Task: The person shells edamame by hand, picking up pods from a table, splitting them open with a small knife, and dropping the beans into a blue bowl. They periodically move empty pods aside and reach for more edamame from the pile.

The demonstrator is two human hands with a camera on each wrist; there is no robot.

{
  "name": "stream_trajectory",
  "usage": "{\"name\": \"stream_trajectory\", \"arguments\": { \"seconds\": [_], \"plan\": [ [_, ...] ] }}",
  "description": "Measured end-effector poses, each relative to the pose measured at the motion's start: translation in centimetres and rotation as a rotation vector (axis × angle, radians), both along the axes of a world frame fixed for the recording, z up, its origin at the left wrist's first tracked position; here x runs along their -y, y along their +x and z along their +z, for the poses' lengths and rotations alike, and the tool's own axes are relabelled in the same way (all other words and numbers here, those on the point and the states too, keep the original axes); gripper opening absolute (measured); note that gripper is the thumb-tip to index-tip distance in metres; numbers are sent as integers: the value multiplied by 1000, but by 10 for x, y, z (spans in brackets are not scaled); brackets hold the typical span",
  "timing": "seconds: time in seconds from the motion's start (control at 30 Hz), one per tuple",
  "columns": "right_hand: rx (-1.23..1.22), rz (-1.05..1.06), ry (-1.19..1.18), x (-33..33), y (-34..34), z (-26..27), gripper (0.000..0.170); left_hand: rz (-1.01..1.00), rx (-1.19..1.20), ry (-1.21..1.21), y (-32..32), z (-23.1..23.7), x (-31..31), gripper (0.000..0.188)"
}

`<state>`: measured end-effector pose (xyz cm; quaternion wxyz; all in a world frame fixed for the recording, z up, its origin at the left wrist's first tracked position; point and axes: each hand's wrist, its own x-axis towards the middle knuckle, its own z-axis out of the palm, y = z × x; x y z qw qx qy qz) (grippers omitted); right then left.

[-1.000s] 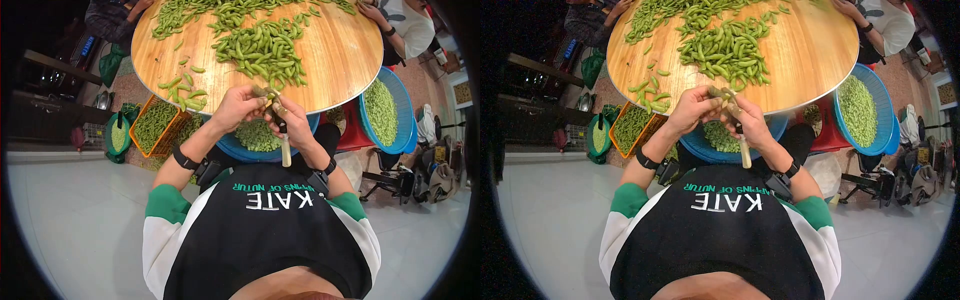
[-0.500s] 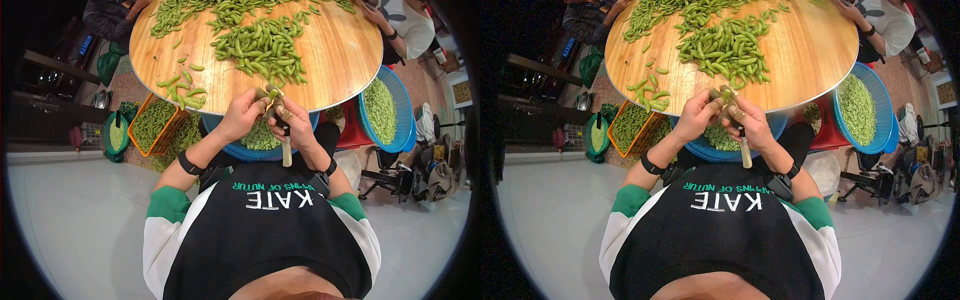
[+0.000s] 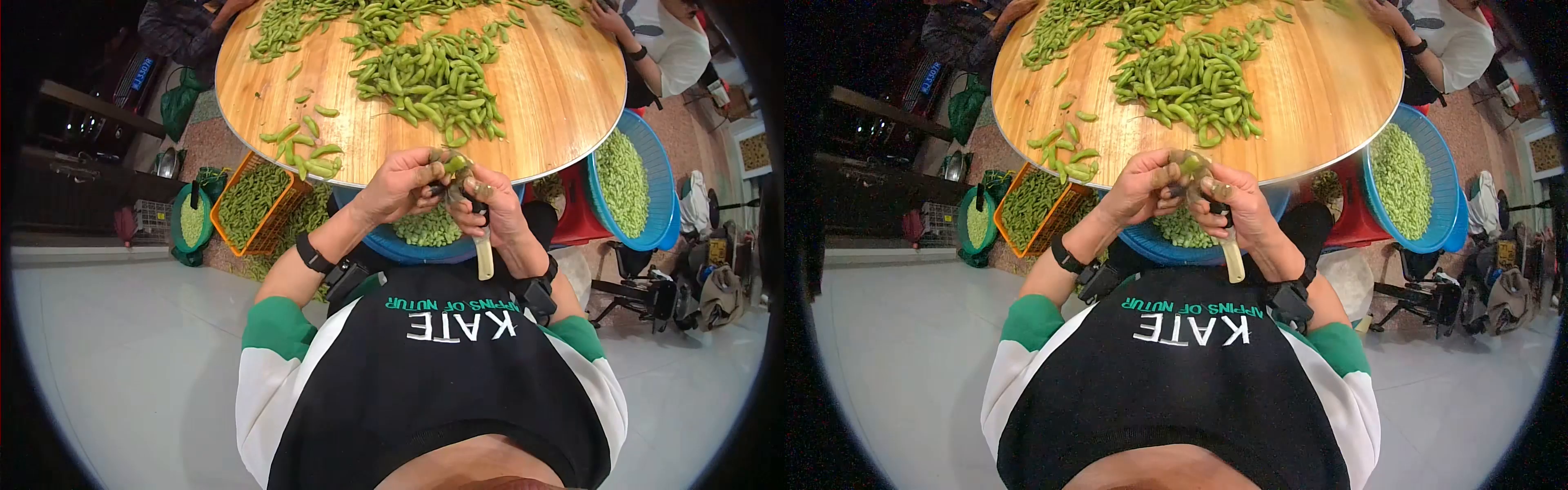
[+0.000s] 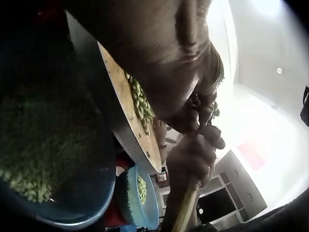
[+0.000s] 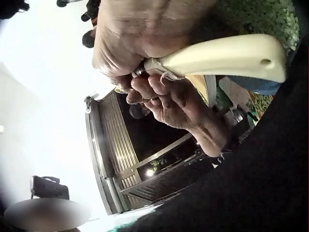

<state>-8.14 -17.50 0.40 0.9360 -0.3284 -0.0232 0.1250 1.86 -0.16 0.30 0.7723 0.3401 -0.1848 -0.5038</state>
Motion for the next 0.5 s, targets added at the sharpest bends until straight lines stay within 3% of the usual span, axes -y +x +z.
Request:
{"name": "stream_trajectory", "arguments": {
  "seconds": [0.13, 0.2, 0.23, 0.3, 0.33, 0.37, 0.43, 0.5],
  "plan": [
    [-34, 70, 112, 2, 2, -2, 21, -83, -158, -86, 3, -2, -1, 22],
    [-73, 26, 109, 2, 4, -5, 19, 103, 274, 333, 4, 0, 1, 17],
    [-118, -24, 114, 0, 4, -8, 17, 104, 271, 337, 1, 3, 2, 17],
    [-136, -4, 180, -2, 3, -17, 16, 530, 1539, 416, -6, 11, 4, 13],
    [-144, 16, 234, 0, 6, -18, 15, 613, 1672, 408, -7, 7, 5, 13],
    [-143, 19, 231, -1, 7, -19, 15, 618, 1672, 409, -9, 8, 4, 13],
    [-183, 62, 336, -2, 6, -19, 16, 581, 1889, 531, -11, 11, 1, 13],
    [-182, 82, 363, -1, 6, -25, 17, 531, 1888, 538, -8, 13, 0, 16]
  ]
}}
